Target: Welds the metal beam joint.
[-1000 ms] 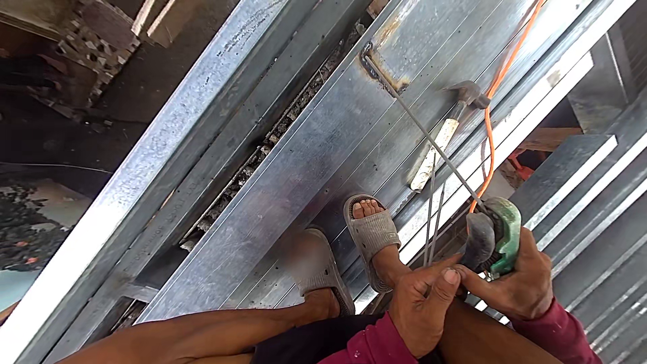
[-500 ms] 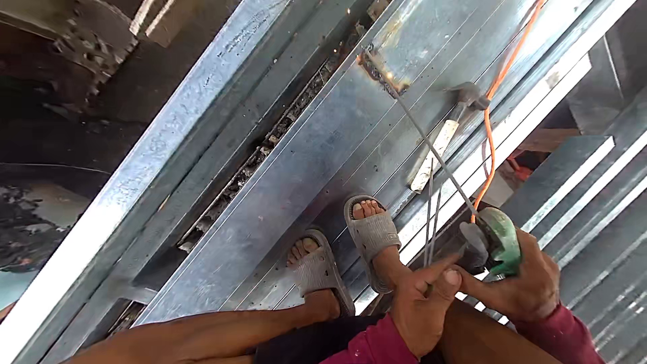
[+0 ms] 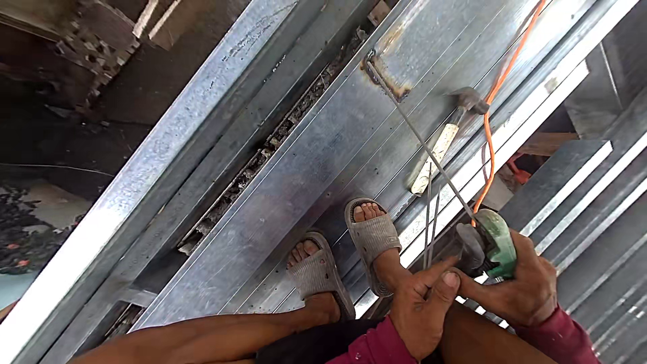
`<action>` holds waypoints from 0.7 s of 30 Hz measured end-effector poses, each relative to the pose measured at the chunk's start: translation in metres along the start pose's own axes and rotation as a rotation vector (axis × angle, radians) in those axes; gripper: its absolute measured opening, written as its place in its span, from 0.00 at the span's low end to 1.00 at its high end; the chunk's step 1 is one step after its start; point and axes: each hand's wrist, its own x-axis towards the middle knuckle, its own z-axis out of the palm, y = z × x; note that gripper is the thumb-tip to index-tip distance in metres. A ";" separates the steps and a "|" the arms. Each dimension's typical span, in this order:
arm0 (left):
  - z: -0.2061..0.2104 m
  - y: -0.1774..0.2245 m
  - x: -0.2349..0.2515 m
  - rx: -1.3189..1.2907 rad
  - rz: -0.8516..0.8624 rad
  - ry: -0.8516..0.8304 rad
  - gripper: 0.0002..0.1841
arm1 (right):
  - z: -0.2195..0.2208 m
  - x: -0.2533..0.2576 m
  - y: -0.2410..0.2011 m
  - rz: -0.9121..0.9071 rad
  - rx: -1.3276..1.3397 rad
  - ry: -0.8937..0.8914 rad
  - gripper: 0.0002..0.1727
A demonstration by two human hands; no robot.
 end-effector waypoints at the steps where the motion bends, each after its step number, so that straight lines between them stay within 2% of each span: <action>1: 0.000 0.000 0.000 0.005 0.002 -0.002 0.18 | 0.000 0.000 0.000 0.001 0.001 0.001 0.51; 12: 0.000 -0.001 0.000 0.028 0.009 0.010 0.19 | 0.002 0.001 0.001 0.002 0.016 0.005 0.51; 18: 0.001 0.003 0.001 0.058 0.044 -0.024 0.20 | 0.002 -0.001 0.005 0.068 0.183 -0.011 0.51; 21: 0.000 0.002 0.001 0.065 0.043 -0.011 0.20 | 0.003 0.000 0.003 0.040 0.116 -0.003 0.50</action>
